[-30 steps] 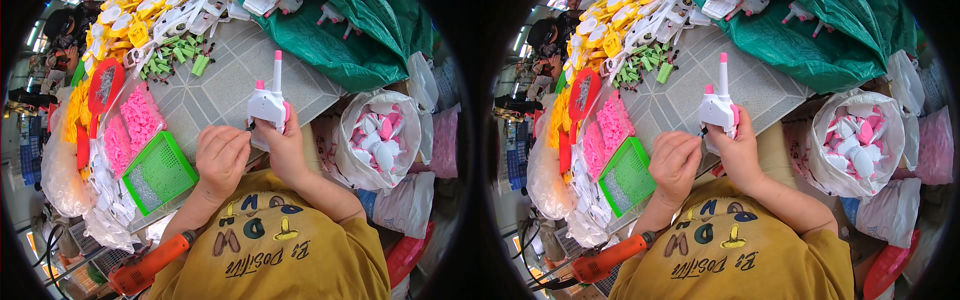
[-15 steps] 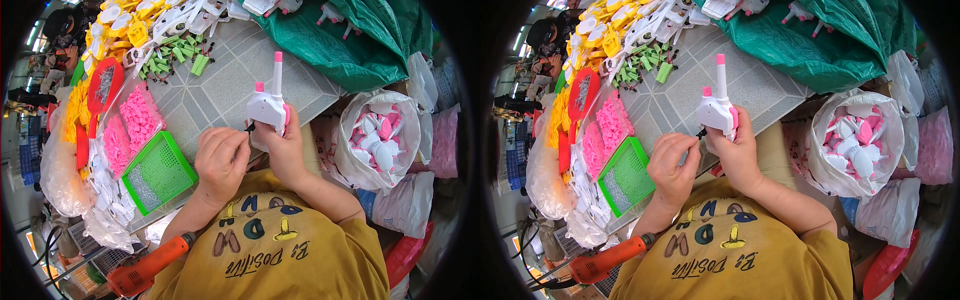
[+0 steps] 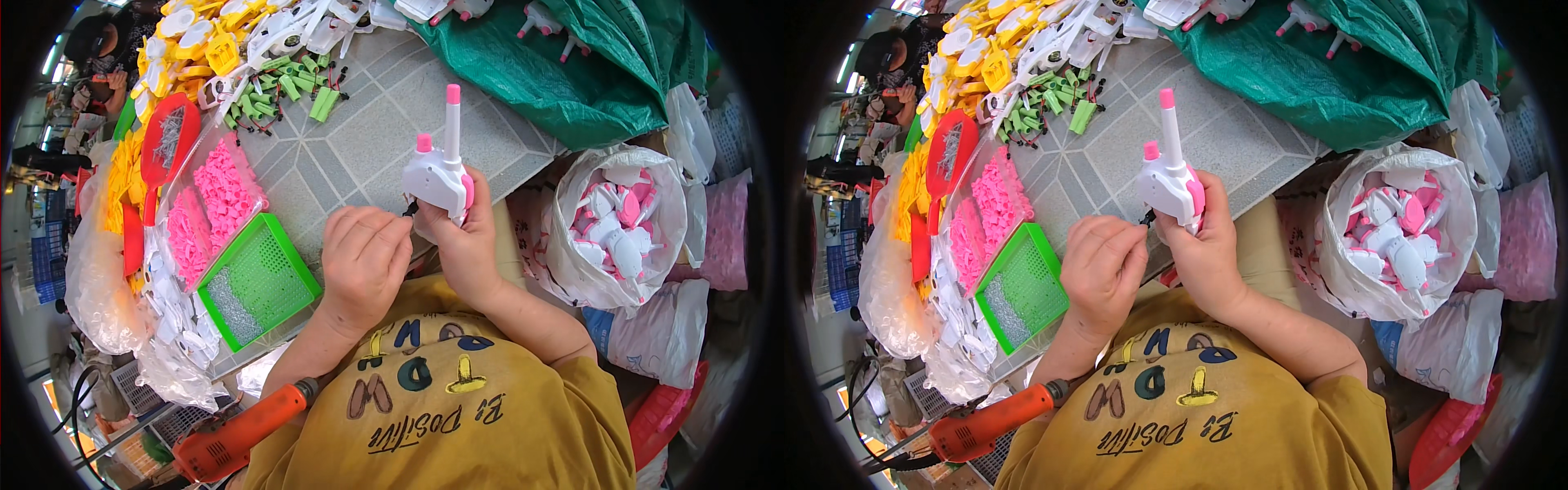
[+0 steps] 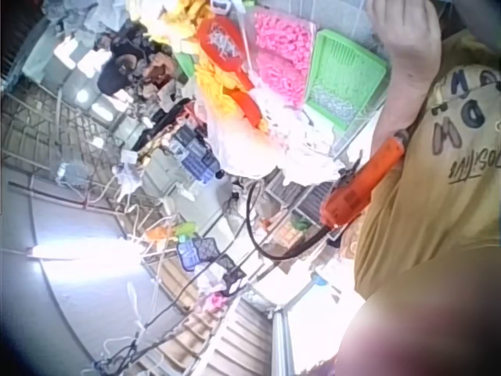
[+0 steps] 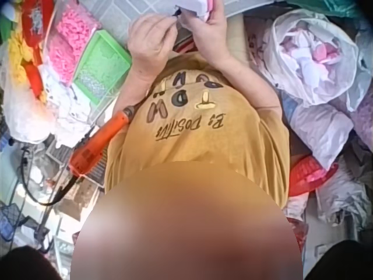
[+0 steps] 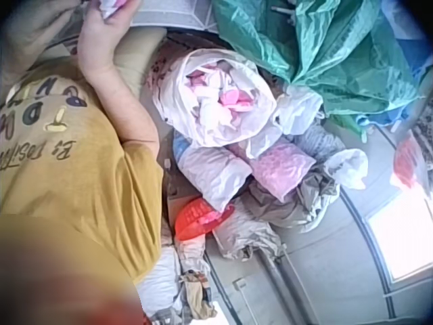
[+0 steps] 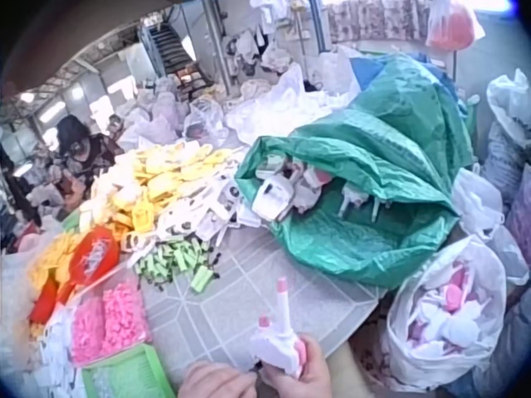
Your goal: Assembling plastic toy walkie-talkies by inserting batteries and electronic components, and using an electric screwdriver to secure them.
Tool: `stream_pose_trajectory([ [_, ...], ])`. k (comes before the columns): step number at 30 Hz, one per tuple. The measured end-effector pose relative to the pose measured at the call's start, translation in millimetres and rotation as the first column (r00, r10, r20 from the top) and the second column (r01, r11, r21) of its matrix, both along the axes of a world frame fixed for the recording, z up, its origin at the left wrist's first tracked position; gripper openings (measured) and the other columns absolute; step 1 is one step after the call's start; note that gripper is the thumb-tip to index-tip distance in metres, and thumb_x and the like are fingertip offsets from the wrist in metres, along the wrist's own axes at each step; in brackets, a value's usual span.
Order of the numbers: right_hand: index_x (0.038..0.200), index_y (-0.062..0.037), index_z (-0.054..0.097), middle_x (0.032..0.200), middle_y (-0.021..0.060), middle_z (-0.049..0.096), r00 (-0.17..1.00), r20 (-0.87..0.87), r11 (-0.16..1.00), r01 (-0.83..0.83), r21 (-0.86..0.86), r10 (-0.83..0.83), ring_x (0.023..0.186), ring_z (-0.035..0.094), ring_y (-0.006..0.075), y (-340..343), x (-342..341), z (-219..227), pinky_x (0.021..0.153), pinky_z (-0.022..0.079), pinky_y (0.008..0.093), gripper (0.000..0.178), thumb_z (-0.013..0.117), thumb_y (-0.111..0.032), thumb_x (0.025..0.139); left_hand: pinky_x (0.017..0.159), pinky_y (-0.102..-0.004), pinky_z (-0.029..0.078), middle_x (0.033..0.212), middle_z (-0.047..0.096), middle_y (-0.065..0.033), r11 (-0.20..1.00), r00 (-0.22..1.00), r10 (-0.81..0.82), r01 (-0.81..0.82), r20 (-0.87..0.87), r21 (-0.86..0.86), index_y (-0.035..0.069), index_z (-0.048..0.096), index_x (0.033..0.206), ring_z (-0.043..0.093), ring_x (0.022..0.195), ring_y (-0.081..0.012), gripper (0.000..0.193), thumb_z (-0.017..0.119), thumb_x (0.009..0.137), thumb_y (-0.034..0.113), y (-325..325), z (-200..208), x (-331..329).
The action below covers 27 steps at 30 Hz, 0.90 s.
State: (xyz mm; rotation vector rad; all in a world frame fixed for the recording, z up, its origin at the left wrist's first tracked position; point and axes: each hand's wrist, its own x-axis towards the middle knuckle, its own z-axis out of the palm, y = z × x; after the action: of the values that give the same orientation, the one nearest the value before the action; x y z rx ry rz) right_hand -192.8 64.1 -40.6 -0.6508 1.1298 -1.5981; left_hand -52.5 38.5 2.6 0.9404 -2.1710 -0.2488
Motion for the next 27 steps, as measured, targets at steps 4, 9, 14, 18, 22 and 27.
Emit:
stream_pose_trajectory([
  [4, 0.131, -0.0068, 0.05, 0.11, 0.0007, 0.059, 1.0, 0.003, 1.0, -0.013, -0.014, 0.013, 0.097, 0.056, 0.0081, 1, 0, 0, 0.081, 0.049, 0.0243, 0.041, 0.066, 0.003, 0.094, 0.084, -0.0438, 0.052, 0.095, 0.069, -0.0091, 0.998, 0.999, 0.004, -0.002, -0.042, 0.062, 0.002, 0.071, 0.099, 0.067, 0.09, -0.0296, 0.026, 0.077, 0.074, -0.003, 1, -4, 2],
  [9, 0.131, -0.0064, 0.05, 0.108, 0.0002, 0.058, 1.0, 0.01, 0.999, -0.025, -0.02, 0.025, 0.096, 0.056, 0.0082, 2, -2, -3, 0.081, 0.049, 0.0245, 0.043, 0.066, 0.004, 0.093, 0.085, -0.0449, 0.052, 0.097, 0.069, -0.0104, 0.999, 1.0, -0.003, 0.003, -0.017, 0.034, 0.001, 0.071, 0.101, 0.067, 0.092, -0.0311, 0.028, 0.076, 0.074, -0.004, 3, -5, 2],
  [14, 0.13, -0.006, 0.05, 0.108, 0.0005, 0.058, 0.998, 0.049, 0.998, -0.048, -0.027, 0.05, 0.096, 0.056, 0.0081, 1, -1, -1, 0.082, 0.049, 0.0248, 0.042, 0.066, 0.005, 0.092, 0.087, -0.0462, 0.052, 0.099, 0.068, -0.0122, 1.0, 1.0, 0.006, -0.006, -0.006, 0.023, 0.001, 0.07, 0.102, 0.067, 0.095, -0.0329, 0.029, 0.075, 0.074, -0.005, 5, -8, 3],
  [18, 0.128, -0.0059, 0.05, 0.108, 0.0013, 0.06, 0.995, -0.068, 0.997, -0.071, -0.027, 0.069, 0.097, 0.056, 0.0079, 2, -1, -6, 0.082, 0.049, 0.0257, 0.04, 0.066, 0.005, 0.093, 0.09, -0.047, 0.051, 0.1, 0.068, -0.0128, 1.0, 1.0, 0.003, -0.004, 0.018, 0.02, 0.001, 0.069, 0.104, 0.066, 0.097, -0.0337, 0.03, 0.073, 0.075, -0.006, 3, -6, 3],
  [22, 0.128, -0.0063, 0.05, 0.107, 0.0018, 0.061, 0.987, -0.135, 0.996, -0.088, -0.032, 0.083, 0.098, 0.056, 0.0084, -1, -3, -6, 0.082, 0.049, 0.0262, 0.038, 0.066, 0.0, 0.094, 0.088, -0.0452, 0.053, 0.099, 0.07, -0.0128, 0.997, 0.999, 0.034, -0.035, 0.015, 0.062, 0.002, 0.07, 0.104, 0.068, 0.096, -0.0334, 0.026, 0.073, 0.079, -0.006, 3, -9, 4],
  [27, 0.134, -0.009, 0.05, 0.114, 0.0044, 0.062, 0.933, 0.354, 0.983, -0.119, 0.14, 0.062, 0.098, 0.062, 0.013, -9, -5, 6, 0.084, 0.051, 0.0291, 0.044, 0.068, -0.006, 0.094, 0.081, -0.0409, 0.055, 0.094, 0.072, -0.0121, 0.956, 0.969, 0.184, -0.138, -0.164, 0.259, 0.003, 0.072, 0.101, 0.069, 0.091, -0.0322, 0.02, 0.075, 0.082, -0.003, 2, -5, -3],
])
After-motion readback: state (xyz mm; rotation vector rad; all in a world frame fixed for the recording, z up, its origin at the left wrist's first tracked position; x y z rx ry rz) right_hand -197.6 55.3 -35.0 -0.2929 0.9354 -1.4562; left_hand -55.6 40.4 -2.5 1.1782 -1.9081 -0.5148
